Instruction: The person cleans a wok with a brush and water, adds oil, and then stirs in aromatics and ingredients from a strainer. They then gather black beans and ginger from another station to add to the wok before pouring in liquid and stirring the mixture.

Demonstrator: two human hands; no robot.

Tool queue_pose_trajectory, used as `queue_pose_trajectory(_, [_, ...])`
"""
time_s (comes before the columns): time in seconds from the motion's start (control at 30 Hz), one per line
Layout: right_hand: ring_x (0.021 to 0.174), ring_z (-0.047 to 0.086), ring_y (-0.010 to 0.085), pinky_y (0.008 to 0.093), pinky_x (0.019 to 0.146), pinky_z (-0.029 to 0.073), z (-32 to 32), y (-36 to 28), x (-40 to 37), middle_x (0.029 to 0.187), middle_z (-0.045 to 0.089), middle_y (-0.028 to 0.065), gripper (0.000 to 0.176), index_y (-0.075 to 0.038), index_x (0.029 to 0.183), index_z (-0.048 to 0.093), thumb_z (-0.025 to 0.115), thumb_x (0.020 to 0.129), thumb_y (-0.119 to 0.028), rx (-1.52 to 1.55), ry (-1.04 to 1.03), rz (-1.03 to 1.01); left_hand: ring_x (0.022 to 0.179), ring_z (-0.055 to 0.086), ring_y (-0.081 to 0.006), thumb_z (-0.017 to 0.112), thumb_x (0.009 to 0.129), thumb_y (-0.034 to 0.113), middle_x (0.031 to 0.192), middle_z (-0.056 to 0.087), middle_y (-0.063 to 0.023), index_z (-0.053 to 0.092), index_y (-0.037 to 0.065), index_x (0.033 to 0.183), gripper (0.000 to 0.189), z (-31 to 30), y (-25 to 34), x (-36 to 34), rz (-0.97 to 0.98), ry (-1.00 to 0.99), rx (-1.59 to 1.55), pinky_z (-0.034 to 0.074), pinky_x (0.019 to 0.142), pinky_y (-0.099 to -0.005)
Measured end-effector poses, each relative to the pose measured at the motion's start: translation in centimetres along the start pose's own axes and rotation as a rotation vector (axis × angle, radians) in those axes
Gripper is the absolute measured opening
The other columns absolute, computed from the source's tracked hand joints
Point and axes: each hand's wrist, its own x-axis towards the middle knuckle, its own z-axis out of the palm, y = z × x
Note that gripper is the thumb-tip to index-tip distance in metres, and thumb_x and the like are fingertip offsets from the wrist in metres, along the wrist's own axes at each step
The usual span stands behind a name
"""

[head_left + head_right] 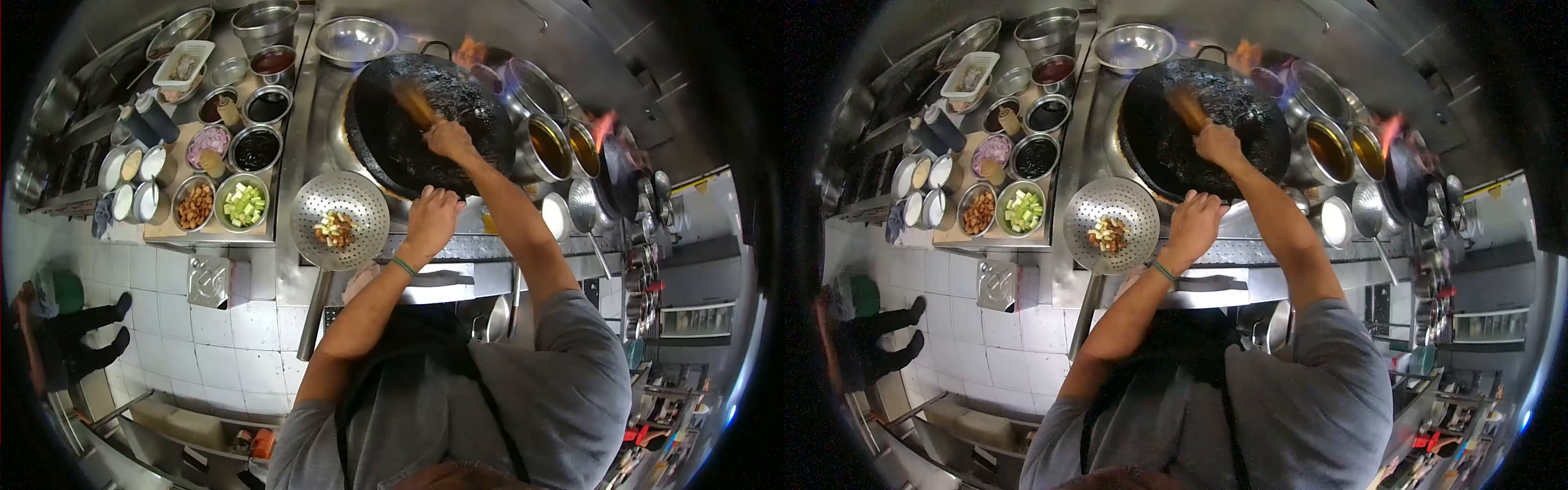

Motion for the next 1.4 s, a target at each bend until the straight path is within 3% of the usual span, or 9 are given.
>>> queue_pose_trajectory(0.23, [0.108,0.067,0.0412,0.0494,0.095,0.053,-12.4,-0.3,-13.6,0.112,0.070,0.0250,0.046,-0.011,0.130,0.062,0.060,0.091,-0.036,-0.303,-0.538,-0.141,0.089,0.059,-0.0318,0.063,0.092,0.023,0.086,0.065,-0.0123,0.064,0.003,0.085,0.022,-0.1,0.2,-0.1,-0.010,0.004,0.018,0.051,0.072,-0.0455])
queue_pose_trajectory(0.37, [0.107,0.070,0.0357,0.0463,0.089,0.056,-16.7,7.0,-14.5,0.111,0.072,0.0208,0.040,-0.014,0.125,0.068,0.060,0.092,-0.035,-0.653,-0.528,-0.132,0.092,0.059,-0.0286,0.062,0.093,0.026,0.086,0.066,-0.0082,0.066,0.006,0.085,0.022,0.2,0.1,-0.3,-0.023,0.009,0.052,0.050,0.071,-0.0452])
queue_pose_trajectory(0.47, [0.106,0.071,0.0313,0.0465,0.086,0.058,-17.3,10.7,-11.1,0.110,0.073,0.0159,0.039,-0.017,0.125,0.068,0.058,0.094,-0.038,-0.880,-0.307,-0.033,0.092,0.060,-0.0289,0.062,0.093,0.026,0.086,0.066,-0.0085,0.065,0.006,0.085,0.022,0.3,0.4,-0.2,-0.004,0.023,0.043,0.050,0.071,-0.0450])
queue_pose_trajectory(0.73, [0.096,0.074,0.0300,0.0428,0.075,0.061,-16.1,11.5,-9.5,0.108,0.074,0.0148,0.034,-0.007,0.122,0.066,0.060,0.094,-0.025,-0.929,-0.419,-0.233,0.087,0.058,-0.0351,0.061,0.094,0.023,0.087,0.065,-0.0143,0.063,0.002,0.086,0.023,-0.1,0.5,-0.1,0.003,0.025,0.002,0.050,0.074,-0.0468])
queue_pose_trajectory(0.83, [0.092,0.074,0.0308,0.0439,0.073,0.061,-15.5,11.8,-6.1,0.107,0.074,0.0164,0.040,-0.006,0.125,0.063,0.062,0.092,-0.027,-0.842,-0.027,-0.146,0.086,0.058,-0.0355,0.060,0.095,0.022,0.086,0.064,-0.0146,0.062,0.002,0.086,0.022,-0.5,0.5,0.1,-0.009,0.009,0.008,0.049,0.074,-0.0467])
queue_pose_trajectory(1.07, [0.106,0.071,0.0282,0.0391,0.071,0.061,-12.0,10.1,-8.1,0.114,0.072,0.0142,0.048,-0.013,0.144,0.052,0.057,0.095,-0.017,-0.823,-0.392,-0.245,0.086,0.058,-0.0359,0.061,0.094,0.020,0.086,0.064,-0.0149,0.063,0.001,0.086,0.020,-0.5,0.7,0.1,-0.016,0.000,0.013,0.049,0.074,-0.0467])
queue_pose_trajectory(1.2, [0.100,0.071,0.0293,0.0458,0.081,0.059,-5.4,13.5,-1.3,0.110,0.071,0.0140,0.053,-0.016,0.146,0.048,0.059,0.094,-0.017,-0.753,0.217,-0.109,0.086,0.058,-0.0329,0.063,0.093,0.023,0.085,0.063,-0.0125,0.063,0.003,0.085,0.022,-0.3,0.8,0.1,-0.017,0.010,0.031,0.049,0.072,-0.0459])
queue_pose_trajectory(1.33, [0.097,0.071,0.0320,0.0459,0.078,0.058,-6.1,10.9,-3.1,0.103,0.072,0.0140,0.048,-0.016,0.142,0.049,0.058,0.095,-0.021,-0.455,-0.011,-0.186,0.086,0.057,-0.0323,0.063,0.092,0.022,0.084,0.062,-0.0120,0.063,0.004,0.084,0.020,-0.3,0.7,0.0,-0.007,0.031,0.029,0.048,0.072,-0.0453])
queue_pose_trajectory(1.4, [0.097,0.071,0.0335,0.0458,0.079,0.058,-5.0,10.6,-1.3,0.102,0.071,0.0157,0.049,-0.019,0.142,0.047,0.059,0.095,-0.025,-0.323,0.174,-0.085,0.086,0.057,-0.0331,0.063,0.091,0.020,0.085,0.062,-0.0130,0.063,0.003,0.085,0.018,-0.3,0.6,0.0,-0.008,0.024,0.014,0.048,0.072,-0.0449])
